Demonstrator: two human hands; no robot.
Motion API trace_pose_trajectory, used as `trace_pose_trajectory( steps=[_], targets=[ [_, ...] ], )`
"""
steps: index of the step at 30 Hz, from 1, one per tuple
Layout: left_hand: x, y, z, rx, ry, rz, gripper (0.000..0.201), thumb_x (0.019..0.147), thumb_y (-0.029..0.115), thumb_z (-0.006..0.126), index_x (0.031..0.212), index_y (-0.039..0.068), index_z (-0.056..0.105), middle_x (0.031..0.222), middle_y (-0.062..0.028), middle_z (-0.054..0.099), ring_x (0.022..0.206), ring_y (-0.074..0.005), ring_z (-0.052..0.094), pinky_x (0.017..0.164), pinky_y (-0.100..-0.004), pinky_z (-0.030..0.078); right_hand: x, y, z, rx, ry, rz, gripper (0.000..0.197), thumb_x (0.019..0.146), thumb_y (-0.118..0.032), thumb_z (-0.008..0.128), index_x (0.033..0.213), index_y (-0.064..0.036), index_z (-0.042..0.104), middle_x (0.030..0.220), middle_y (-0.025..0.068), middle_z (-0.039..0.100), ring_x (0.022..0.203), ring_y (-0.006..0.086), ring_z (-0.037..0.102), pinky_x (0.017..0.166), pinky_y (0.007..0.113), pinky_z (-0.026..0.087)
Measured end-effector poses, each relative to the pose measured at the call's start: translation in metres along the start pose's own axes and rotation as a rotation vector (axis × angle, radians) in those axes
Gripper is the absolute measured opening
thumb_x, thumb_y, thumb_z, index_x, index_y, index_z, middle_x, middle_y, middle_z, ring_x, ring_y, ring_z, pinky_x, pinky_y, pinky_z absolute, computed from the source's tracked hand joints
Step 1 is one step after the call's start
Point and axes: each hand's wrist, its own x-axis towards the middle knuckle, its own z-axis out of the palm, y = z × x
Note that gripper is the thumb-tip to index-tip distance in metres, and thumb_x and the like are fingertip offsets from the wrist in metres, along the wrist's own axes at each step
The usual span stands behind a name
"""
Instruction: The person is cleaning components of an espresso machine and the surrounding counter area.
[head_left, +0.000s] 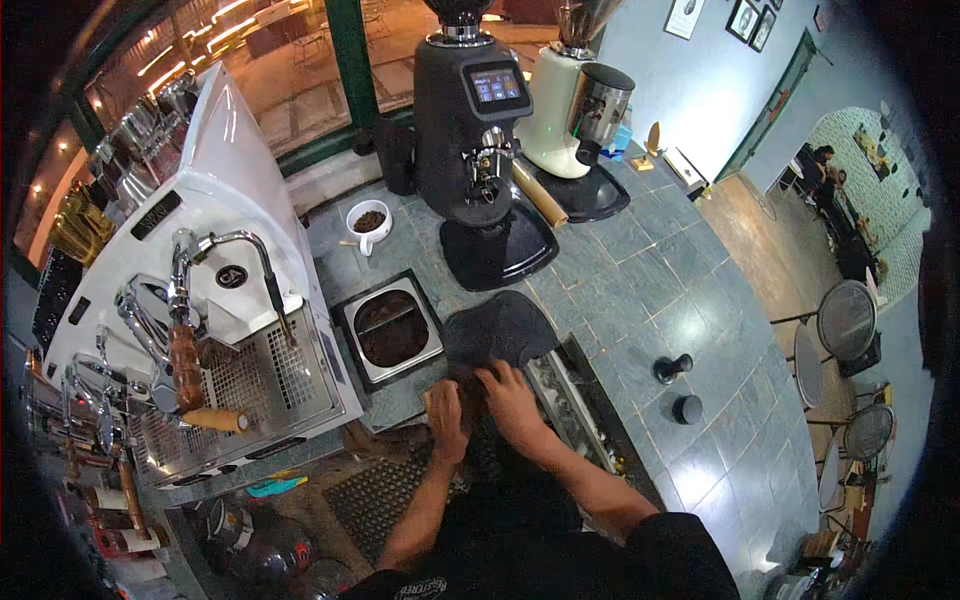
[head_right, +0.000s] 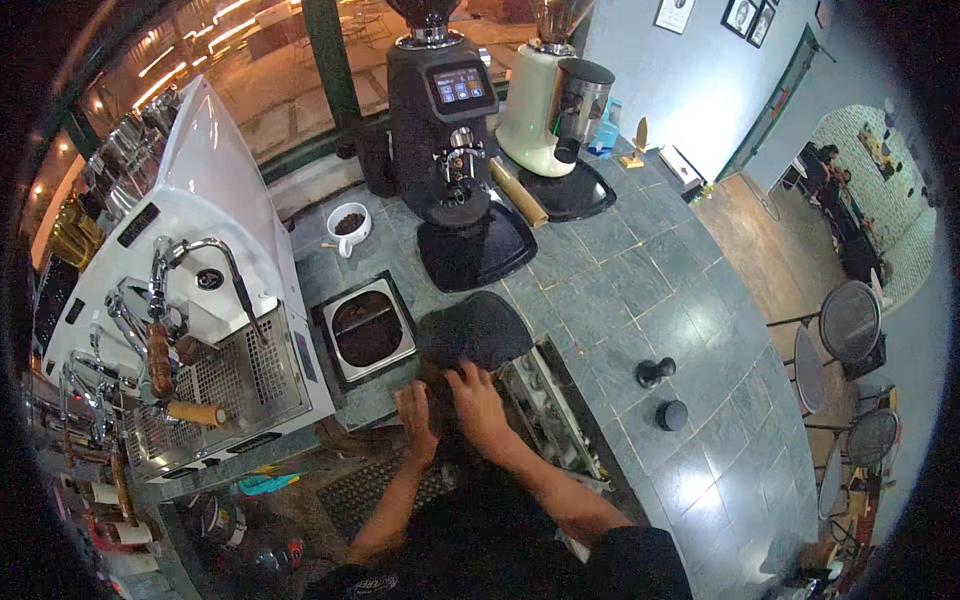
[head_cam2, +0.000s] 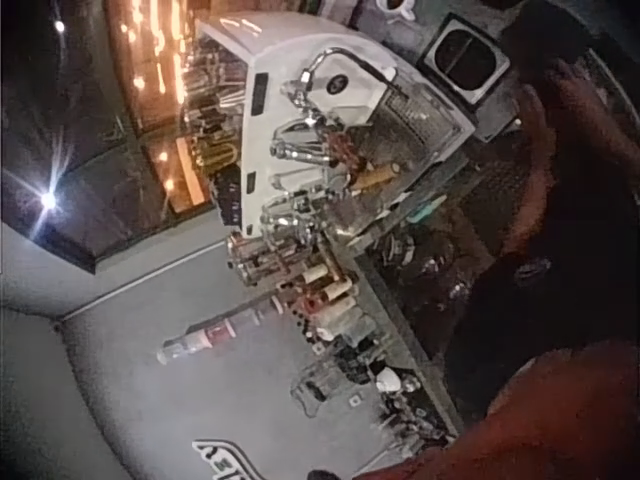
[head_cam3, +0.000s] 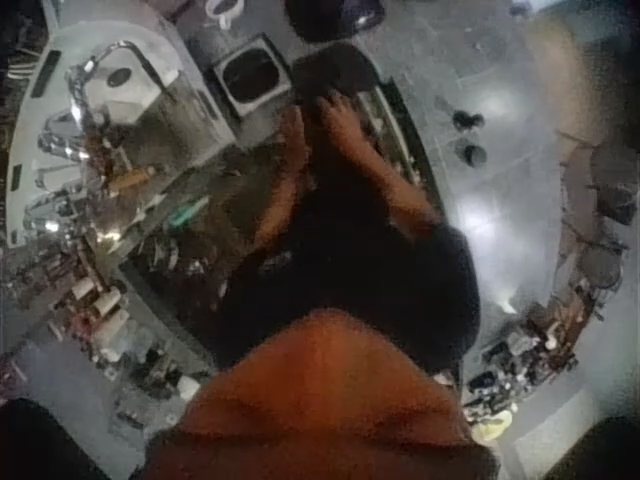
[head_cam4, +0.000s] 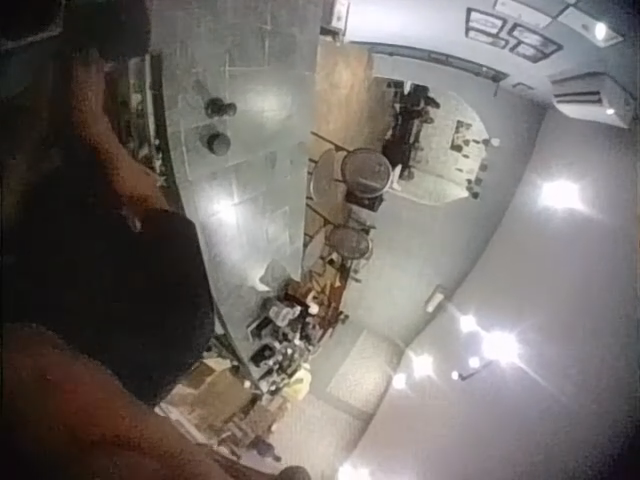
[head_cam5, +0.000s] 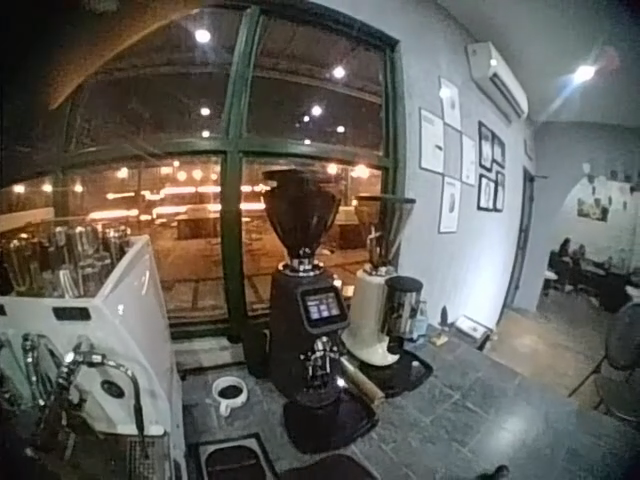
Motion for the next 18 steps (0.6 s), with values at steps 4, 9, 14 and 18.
trace_pose_trajectory(
  steps=[4,9,14,18],
  targets=[
    [0.010,0.010,0.005,0.073,-0.171,-0.217,0.041,0.079,0.019,0.080,0.106,0.007,0.052,0.107,-0.0105,0.058,0.104,-0.0292,0.056,0.088,-0.0453,0.037,-0.084,0.049,-0.059,0.023,-0.683,0.283,0.041,0.081,-0.014,0.065,0.120,-0.0049,0.058,0.111,0.0217,0.061,0.093,0.0423,0.063,0.082,0.049,0.051],
    [0.032,0.049,-0.001,0.049,-0.010,0.015,0.038,0.087,0.023,0.071,0.114,0.005,0.051,0.118,-0.0133,0.059,0.114,-0.0310,0.056,0.101,-0.0451,0.037,-0.143,0.046,-0.120,0.100,-0.216,0.536,0.037,0.086,-0.018,0.064,0.120,-0.0050,0.059,0.113,0.0222,0.061,0.100,0.0415,0.061,0.084,0.048,0.050],
    [-0.087,0.096,0.051,-1.128,-0.109,-0.667,0.048,0.105,0.039,0.033,0.133,0.001,0.042,0.136,-0.0169,0.046,0.128,-0.0287,0.044,0.105,-0.0412,0.037,-0.123,-0.012,-0.105,0.335,0.414,0.404,0.041,0.082,-0.008,0.068,0.121,-0.0071,0.058,0.119,0.0203,0.058,0.111,0.0385,0.055,0.092,0.042,0.046],
    [-0.009,0.267,0.016,-1.545,-0.817,-0.597,0.064,0.103,0.050,0.026,0.147,0.003,0.027,0.141,-0.0169,0.042,0.129,-0.0269,0.043,0.105,-0.0376,0.038,-0.174,0.058,-0.102,0.084,0.828,0.456,0.041,0.078,-0.002,0.066,0.118,-0.0095,0.060,0.115,0.0175,0.059,0.108,0.0360,0.058,0.091,0.042,0.046]
  ],
)
